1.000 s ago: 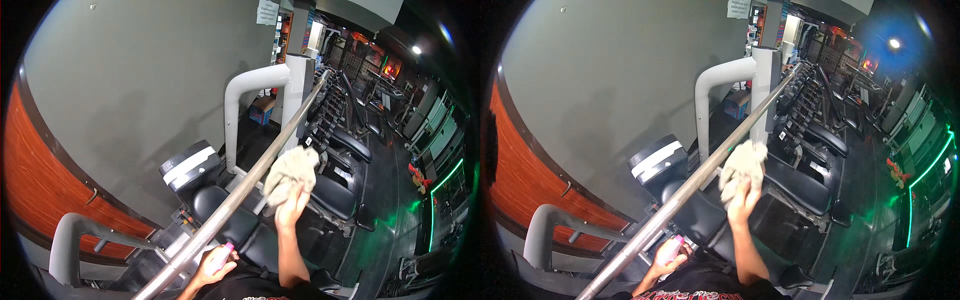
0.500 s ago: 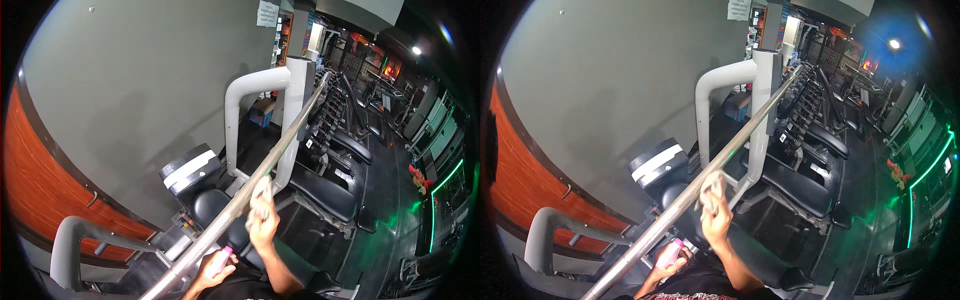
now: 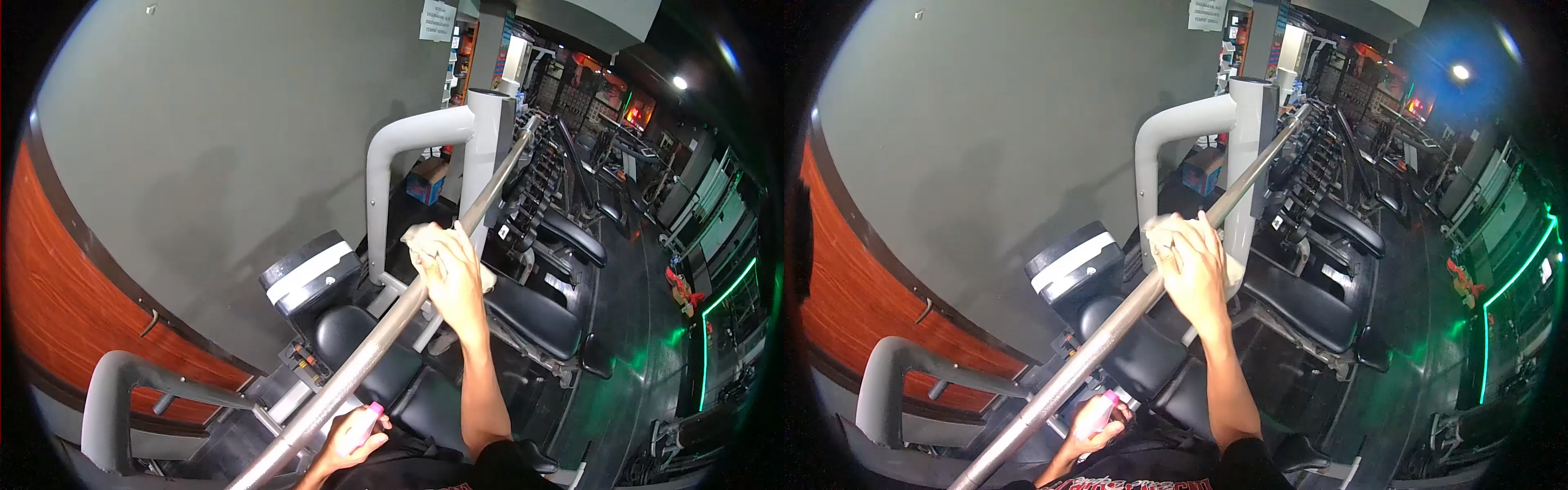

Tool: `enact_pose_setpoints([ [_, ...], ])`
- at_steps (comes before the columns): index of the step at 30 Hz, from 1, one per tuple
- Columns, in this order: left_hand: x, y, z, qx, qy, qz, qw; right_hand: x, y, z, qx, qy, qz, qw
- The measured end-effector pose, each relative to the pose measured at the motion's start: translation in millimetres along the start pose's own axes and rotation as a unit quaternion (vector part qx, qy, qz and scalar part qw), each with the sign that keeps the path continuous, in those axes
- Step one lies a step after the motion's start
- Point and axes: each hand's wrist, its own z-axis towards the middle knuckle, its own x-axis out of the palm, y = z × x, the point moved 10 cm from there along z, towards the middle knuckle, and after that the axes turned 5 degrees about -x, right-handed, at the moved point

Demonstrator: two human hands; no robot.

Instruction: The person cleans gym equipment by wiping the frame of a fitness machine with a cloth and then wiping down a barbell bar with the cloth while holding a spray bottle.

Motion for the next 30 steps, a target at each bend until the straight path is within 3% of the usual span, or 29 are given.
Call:
enact_pose_setpoints([
  [3, -4.5, 3.0, -3.9, -0.029, -0.017, -0.002, 0.999, -5.0, 10.8, -5.7, 0.046, 0.017, -0.012, 0.999],
  [7, -11.8, 2.4, -5.1, -0.009, -0.021, 0.017, 1.000, -11.6, 19.6, -18.5, 0.029, -0.007, 0.080, 0.996],
  [11, -13.0, 2.7, -0.9, -0.022, 0.000, 0.035, 0.999, -24.7, 44.8, -40.7, 0.027, 0.033, 0.059, 0.997],
  [13, -12.0, 1.5, 5.9, -0.027, 0.004, 0.043, 0.999, -23.4, 54.1, -53.6, 0.002, 0.069, 0.142, 0.987],
  [15, -10.8, 0.8, 10.5, -0.033, 0.009, 0.050, 0.998, -25.0, 47.8, -58.8, -0.004, 0.048, 0.198, 0.979],
  [17, -7.5, -0.9, 14.5, -0.039, 0.015, 0.061, 0.997, -53.0, 14.4, -64.9, 0.042, -0.148, 0.210, 0.965],
  [19, -3.6, -2.1, 17.1, -0.043, 0.017, 0.063, 0.997, -56.3, -14.5, -48.0, 0.120, -0.182, 0.214, 0.952],
  [20, -3.2, 0.4, 16.3, -0.061, 0.009, 0.017, 0.998, -60.0, -24.1, -31.5, 0.114, -0.199, 0.159, 0.960],
  [21, -3.2, 3.0, 15.5, -0.078, 0.000, -0.029, 0.997, -60.5, -17.7, -8.0, 0.074, -0.182, 0.090, 0.976],
  [23, -0.9, 1.8, 14.4, -0.064, -0.004, -0.007, 0.998, -10.8, -16.1, 19.6, -0.025, -0.003, 0.059, 0.998],
  [25, 0.3, -1.2, 12.9, -0.050, -0.008, 0.014, 0.999, 22.2, -21.6, 23.8, -0.001, 0.140, -0.041, 0.989],
  [27, -2.1, -4.1, 11.8, -0.042, -0.024, 0.009, 0.999, 12.8, -10.3, 28.0, -0.031, 0.097, -0.035, 0.994],
  [29, -2.9, 0.2, 7.3, -0.041, -0.034, 0.006, 0.999, 21.3, -13.5, 29.3, 0.002, 0.181, -0.059, 0.982],
  [30, -3.8, 1.7, 6.0, -0.037, -0.042, 0.002, 0.998, 23.9, -9.0, 30.7, -0.028, 0.181, -0.053, 0.982],
])
